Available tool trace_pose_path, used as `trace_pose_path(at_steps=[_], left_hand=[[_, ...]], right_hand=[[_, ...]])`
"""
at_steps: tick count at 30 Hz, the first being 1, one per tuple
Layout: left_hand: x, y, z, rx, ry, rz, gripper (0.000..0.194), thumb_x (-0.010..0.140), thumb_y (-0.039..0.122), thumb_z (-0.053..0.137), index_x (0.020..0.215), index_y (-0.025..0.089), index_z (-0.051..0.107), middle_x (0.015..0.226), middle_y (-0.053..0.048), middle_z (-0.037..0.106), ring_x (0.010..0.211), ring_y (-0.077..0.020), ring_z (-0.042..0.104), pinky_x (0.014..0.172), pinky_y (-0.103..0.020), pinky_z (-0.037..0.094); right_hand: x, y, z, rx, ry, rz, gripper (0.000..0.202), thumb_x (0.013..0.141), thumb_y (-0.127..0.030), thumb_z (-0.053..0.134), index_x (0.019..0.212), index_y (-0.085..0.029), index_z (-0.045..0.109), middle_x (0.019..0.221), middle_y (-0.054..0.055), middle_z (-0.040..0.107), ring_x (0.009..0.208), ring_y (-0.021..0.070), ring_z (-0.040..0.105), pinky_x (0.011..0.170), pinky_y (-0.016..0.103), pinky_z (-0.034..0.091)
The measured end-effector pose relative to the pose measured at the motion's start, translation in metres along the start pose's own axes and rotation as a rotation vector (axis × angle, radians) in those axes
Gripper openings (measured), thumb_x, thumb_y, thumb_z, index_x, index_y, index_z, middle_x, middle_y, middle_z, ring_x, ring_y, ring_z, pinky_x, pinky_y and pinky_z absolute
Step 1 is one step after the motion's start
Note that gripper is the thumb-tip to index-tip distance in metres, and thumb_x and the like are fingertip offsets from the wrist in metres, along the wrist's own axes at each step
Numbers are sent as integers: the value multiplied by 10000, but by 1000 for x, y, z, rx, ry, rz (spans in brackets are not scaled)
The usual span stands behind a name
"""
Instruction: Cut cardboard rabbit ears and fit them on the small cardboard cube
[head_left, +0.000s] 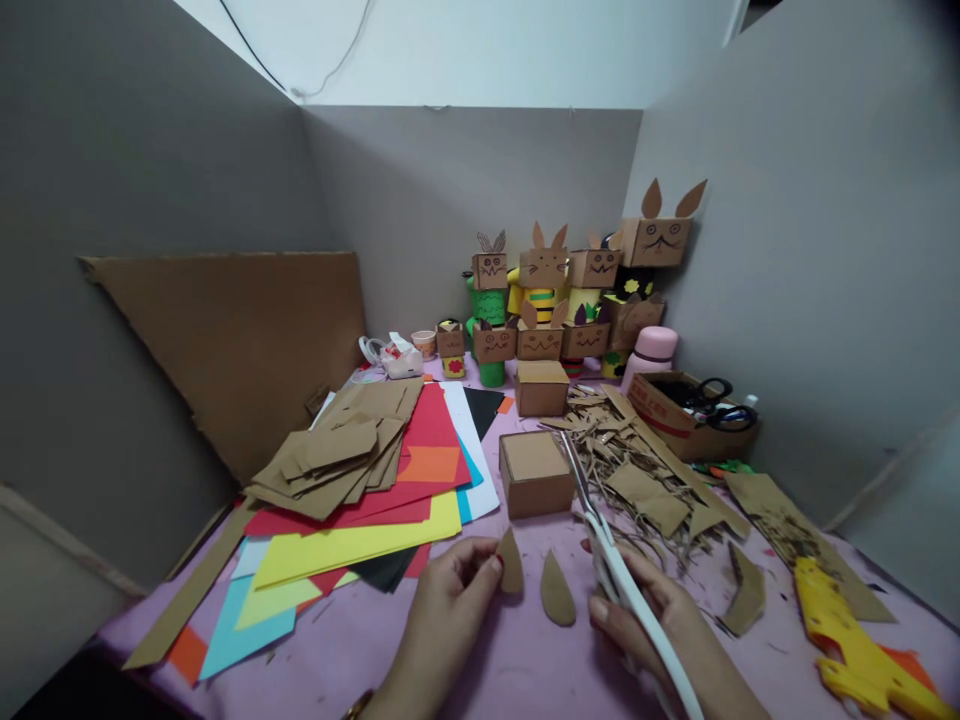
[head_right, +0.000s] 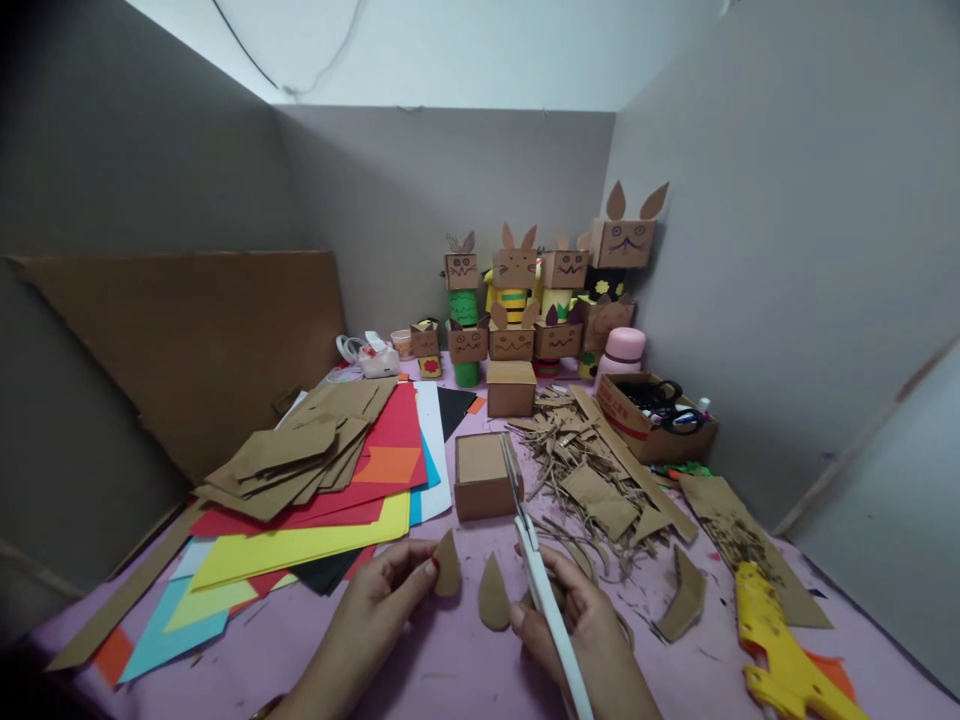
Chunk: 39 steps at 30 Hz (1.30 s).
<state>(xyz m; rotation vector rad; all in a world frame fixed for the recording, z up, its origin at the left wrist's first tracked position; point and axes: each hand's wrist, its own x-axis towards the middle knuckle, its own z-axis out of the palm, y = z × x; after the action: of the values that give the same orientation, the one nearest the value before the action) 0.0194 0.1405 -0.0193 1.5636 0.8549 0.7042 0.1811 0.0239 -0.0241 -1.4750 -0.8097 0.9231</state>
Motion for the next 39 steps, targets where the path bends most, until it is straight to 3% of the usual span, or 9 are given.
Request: trace_pose_path(at_steps=[7, 11, 14, 28, 34, 37, 39], left_hand=[[-2, 2, -3, 263, 69, 161, 189, 781, 273, 563, 898, 204, 695, 851, -41, 721, 809, -224, 620, 711, -268, 429], [-2, -1, -3, 337, 55, 179, 218, 798, 274, 535, 956, 207, 670, 819, -38, 709, 779, -223, 624, 708, -289, 444], [-2, -3, -4, 418, 47, 198, 233, 815, 269, 501, 985, 196, 642, 847, -44, 698, 797, -219, 622, 728, -310, 454], [0, -6, -3, 527, 45, 254, 224, 819, 210, 481, 1000, 190, 613, 941, -55, 659, 878, -200, 604, 783, -322, 474], [-3, -5, -3, 596, 97, 306, 253, 826, 191, 482, 1057, 191, 584, 992, -80, 600, 926, -208, 579, 811, -338, 473], [-9, -3, 2, 645, 50, 365, 250, 866, 216, 439, 1077, 192, 572, 944, -82, 602, 868, -197, 591, 754, -316, 488], [-15, -4, 8, 682, -58, 434, 269, 888, 217, 402, 1110, 213, 555, 905, -67, 622, 832, -186, 606, 725, -296, 494]], right_hand=[[-3, -8, 2, -15, 56, 32, 539, 643, -301, 683, 1116, -130, 490, 561, -84, 465, 490, 104, 454, 490, 222, 405], [2, -10, 5, 60, 142, 10, 548, 544, -272, 706, 1037, -133, 512, 561, -72, 506, 511, 116, 477, 509, 229, 409], [5, -15, 6, 68, 133, 75, 615, 485, -239, 702, 1045, -106, 484, 529, -85, 490, 488, 107, 436, 477, 221, 376], [3, -12, 3, -30, 108, 74, 588, 523, -275, 644, 1064, -110, 482, 656, -43, 504, 544, 121, 432, 521, 251, 352], [1, -22, 6, 14, 127, 115, 613, 483, -273, 661, 1045, -110, 479, 568, -74, 480, 504, 114, 416, 504, 242, 365], [0, -20, 5, 32, 111, 95, 621, 495, -283, 676, 1057, -111, 475, 584, -60, 503, 527, 125, 436, 507, 240, 382], [1, -16, 3, 41, 98, 78, 628, 527, -318, 685, 1081, -118, 464, 591, -50, 518, 555, 142, 463, 517, 246, 400]])
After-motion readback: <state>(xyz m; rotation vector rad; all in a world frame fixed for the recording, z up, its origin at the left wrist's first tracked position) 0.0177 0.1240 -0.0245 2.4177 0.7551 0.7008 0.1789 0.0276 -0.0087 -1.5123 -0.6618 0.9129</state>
